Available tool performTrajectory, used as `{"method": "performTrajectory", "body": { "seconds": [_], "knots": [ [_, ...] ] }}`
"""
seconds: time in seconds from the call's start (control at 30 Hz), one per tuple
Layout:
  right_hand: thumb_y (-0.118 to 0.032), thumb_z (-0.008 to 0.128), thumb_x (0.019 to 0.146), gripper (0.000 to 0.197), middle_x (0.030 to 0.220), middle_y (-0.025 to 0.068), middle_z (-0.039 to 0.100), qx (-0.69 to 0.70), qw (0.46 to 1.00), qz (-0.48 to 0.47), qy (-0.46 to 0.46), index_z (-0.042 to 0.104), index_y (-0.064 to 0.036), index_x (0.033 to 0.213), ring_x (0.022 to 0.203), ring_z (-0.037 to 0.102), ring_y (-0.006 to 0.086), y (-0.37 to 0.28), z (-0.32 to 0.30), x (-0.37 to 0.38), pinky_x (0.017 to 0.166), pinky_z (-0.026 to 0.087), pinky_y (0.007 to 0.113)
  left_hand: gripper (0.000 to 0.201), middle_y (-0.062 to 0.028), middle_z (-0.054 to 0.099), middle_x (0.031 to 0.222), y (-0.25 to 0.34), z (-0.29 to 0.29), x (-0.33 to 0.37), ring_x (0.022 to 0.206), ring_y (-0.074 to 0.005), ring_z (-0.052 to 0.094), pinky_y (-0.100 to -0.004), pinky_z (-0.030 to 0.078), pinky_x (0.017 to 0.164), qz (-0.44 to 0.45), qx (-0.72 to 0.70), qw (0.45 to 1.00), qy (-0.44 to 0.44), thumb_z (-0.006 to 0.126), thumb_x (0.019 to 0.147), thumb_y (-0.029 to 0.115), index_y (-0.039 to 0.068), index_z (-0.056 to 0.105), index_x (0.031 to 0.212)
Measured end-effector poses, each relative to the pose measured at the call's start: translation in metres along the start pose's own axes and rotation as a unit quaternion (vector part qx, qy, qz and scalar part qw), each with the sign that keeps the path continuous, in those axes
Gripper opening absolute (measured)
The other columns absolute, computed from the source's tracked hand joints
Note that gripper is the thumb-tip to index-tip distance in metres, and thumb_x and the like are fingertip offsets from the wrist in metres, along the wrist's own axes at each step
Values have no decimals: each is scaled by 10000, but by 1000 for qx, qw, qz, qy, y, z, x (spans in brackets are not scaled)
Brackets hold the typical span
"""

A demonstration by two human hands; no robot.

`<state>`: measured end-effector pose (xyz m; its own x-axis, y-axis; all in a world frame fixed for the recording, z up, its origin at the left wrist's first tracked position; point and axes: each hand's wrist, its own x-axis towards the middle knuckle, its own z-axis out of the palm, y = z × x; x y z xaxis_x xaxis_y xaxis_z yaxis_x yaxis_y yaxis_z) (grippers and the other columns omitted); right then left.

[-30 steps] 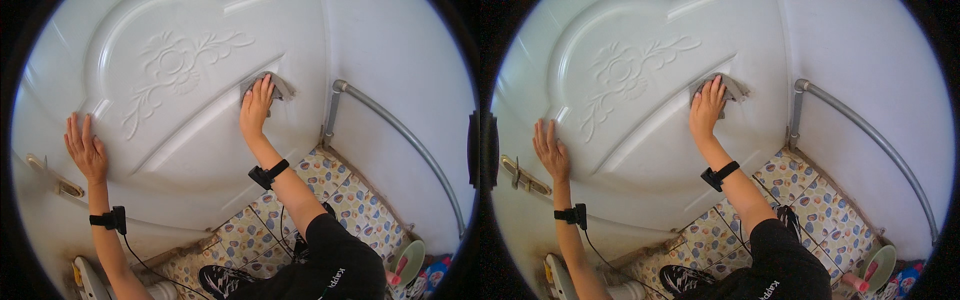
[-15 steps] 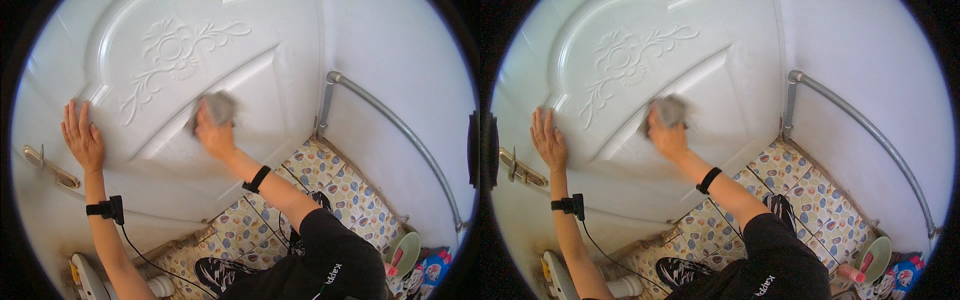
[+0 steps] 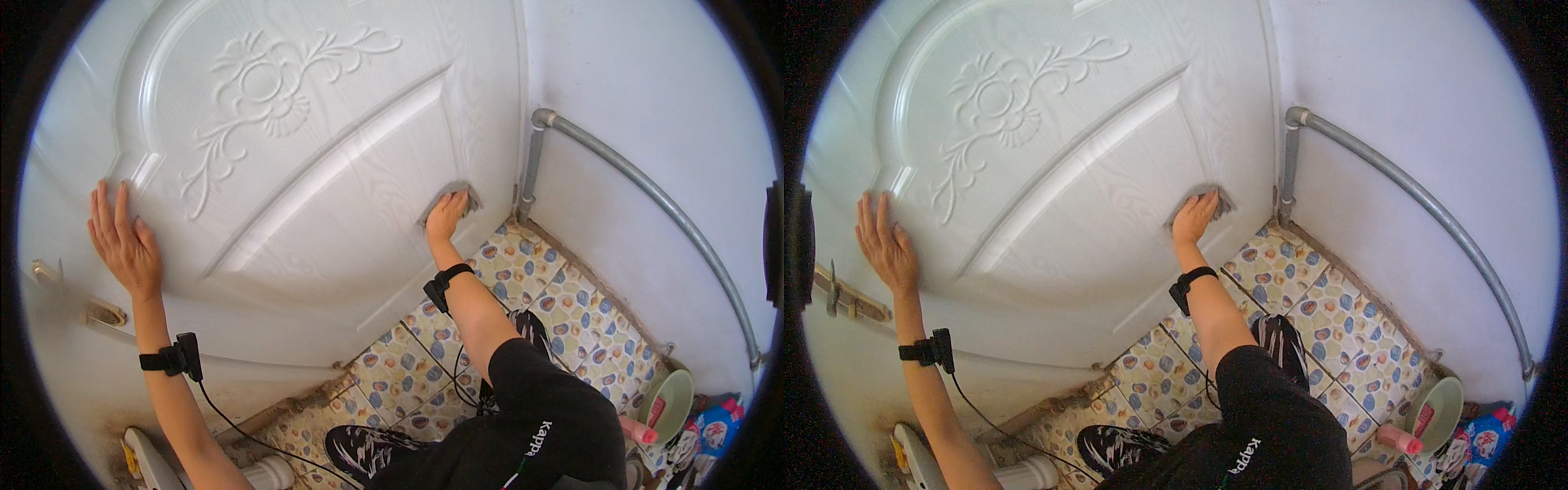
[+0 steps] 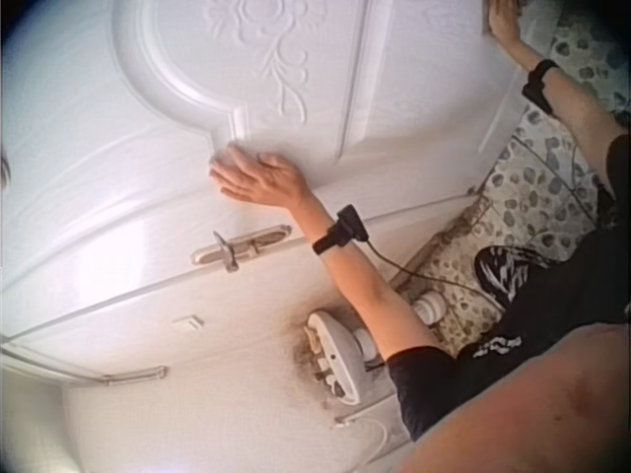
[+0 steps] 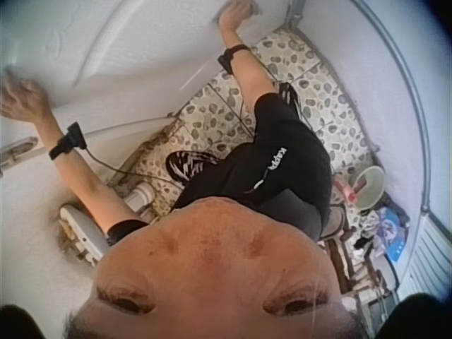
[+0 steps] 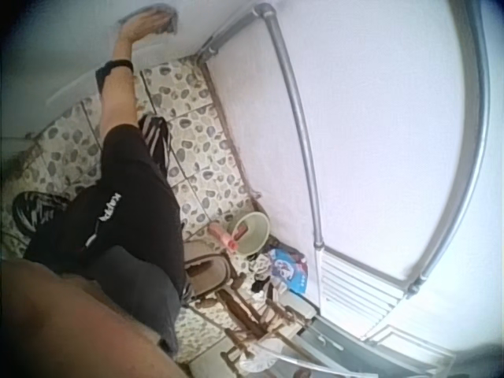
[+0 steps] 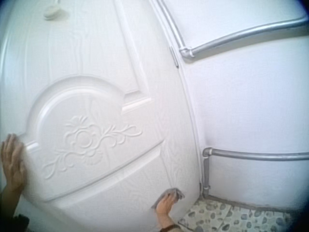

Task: The person wipes a white door and the adjacent wall with a cloth, moving the cloth across the door panels and then along the edge of the door and the nearby wall surface.

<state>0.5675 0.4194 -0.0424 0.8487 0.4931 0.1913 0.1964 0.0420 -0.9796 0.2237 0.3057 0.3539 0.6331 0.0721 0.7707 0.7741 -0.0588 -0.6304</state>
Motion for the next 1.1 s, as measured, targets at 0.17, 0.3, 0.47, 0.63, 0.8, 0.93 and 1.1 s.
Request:
{"method": "performTrajectory", "body": {
  "seconds": [0.17,0.3,0.47,0.63,0.8,0.93,1.1],
  "knots": [
    [-193,328,919,519,1414,275,171,-2,999,28,-32,252,152,1299,1319,160,383,-18,-2,4,1087,134,419,450,-74,377,1378,-1,7,-6,1286,-251,332,-429,211,1055,-11,15,1000,-9,380,830,131,154,467,1271],
    [-181,391,905,522,1430,267,141,35,985,-169,-1,268,129,1306,1328,122,407,-115,2,23,1079,100,470,456,-76,376,1378,2,7,-5,1287,-254,331,-433,218,1053,-9,17,1000,-6,378,824,119,153,466,1271],
    [-220,373,916,491,1457,205,126,60,931,-361,13,316,71,1307,1342,113,380,-227,-21,92,1044,151,537,473,-82,378,1375,-3,3,-6,1287,-265,330,-436,235,1047,-1,26,999,-19,381,811,96,148,458,1275],
    [-305,261,949,543,1473,171,84,38,981,-186,47,221,38,1369,1353,91,338,-204,-26,168,1062,156,493,485,-128,392,1355,-1,4,-6,1259,-313,354,-438,260,1033,20,14,1000,-16,397,798,64,110,453,1278],
    [-299,243,951,545,1468,180,94,46,994,-83,62,221,57,1362,1354,82,331,-99,-17,174,1091,108,412,450,-138,416,1330,-2,-3,-1,1233,-308,378,-439,246,1041,17,35,999,-28,368,829,96,88,471,1266],
    [-295,252,949,555,1453,216,116,40,997,-3,67,220,91,1346,1347,104,346,-32,-10,151,1094,102,414,448,-134,405,1338,1,3,-3,1241,-288,369,-448,227,1054,19,47,998,-22,347,846,127,103,460,1279],
    [-270,302,937,555,1434,255,140,-30,997,51,51,231,118,1327,1337,117,379,-41,3,119,1090,111,434,454,-130,392,1350,8,10,-1,1250,-280,357,-456,215,1060,19,40,999,-18,346,847,131,111,451,1288]
  ]
}}
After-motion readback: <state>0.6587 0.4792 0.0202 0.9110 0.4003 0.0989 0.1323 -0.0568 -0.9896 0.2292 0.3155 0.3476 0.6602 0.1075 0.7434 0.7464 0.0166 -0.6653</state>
